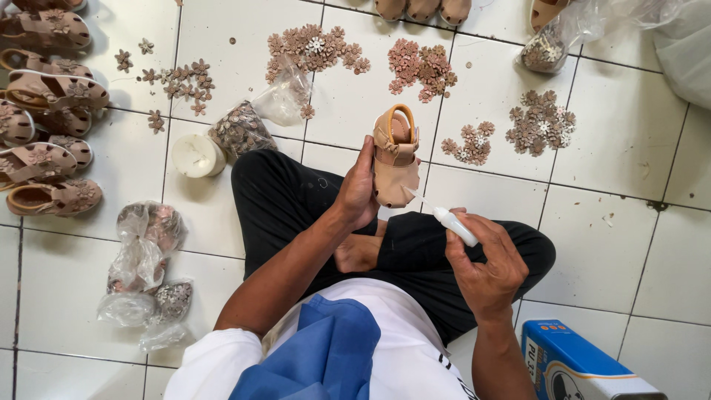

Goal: The person sits on the floor holding a child's sandal and applies glue from a small bottle onto the shoe upper, then presses decorative flower appliqués onto the glued spots, repeating across the sandal surface.

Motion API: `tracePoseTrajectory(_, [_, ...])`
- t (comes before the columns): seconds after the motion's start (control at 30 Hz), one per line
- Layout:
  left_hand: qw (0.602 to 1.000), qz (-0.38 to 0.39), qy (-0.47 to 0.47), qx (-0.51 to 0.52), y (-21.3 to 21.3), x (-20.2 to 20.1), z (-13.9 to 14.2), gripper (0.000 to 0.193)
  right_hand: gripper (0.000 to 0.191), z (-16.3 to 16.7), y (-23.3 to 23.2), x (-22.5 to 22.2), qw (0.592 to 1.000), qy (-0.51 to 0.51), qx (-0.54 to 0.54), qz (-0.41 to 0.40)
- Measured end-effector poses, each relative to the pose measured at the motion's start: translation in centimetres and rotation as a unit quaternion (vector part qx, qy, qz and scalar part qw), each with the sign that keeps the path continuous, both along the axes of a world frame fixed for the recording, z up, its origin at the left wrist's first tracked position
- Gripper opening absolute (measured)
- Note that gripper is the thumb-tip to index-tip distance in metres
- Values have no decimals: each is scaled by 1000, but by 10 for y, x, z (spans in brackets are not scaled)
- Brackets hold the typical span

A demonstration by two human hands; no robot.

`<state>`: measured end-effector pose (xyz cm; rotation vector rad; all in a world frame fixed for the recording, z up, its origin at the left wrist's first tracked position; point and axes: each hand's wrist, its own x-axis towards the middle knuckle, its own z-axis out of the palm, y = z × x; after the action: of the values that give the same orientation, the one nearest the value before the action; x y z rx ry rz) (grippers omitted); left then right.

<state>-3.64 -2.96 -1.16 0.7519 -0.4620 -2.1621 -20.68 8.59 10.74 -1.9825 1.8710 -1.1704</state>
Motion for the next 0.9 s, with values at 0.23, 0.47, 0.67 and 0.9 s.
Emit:
tracePoseTrajectory(0.23, [1000,-10,-16,7,-1,-3,4,70,25,0,-1,0,1000,-14,-1,6])
tracePoseTrajectory(0.47, [1000,-3,-2,4,-4,0,4,71,25,-11,5,-8,998,-54,27,-7])
tracePoseTrajectory(0.67, [999,11,37,25,-9,7,1,69,24,-64,-7,-35,914,-400,44,-46])
tracePoseTrajectory(0.9, [998,24,41,32,-6,24,-4,69,21,-166,-67,-39,869,-461,164,-72])
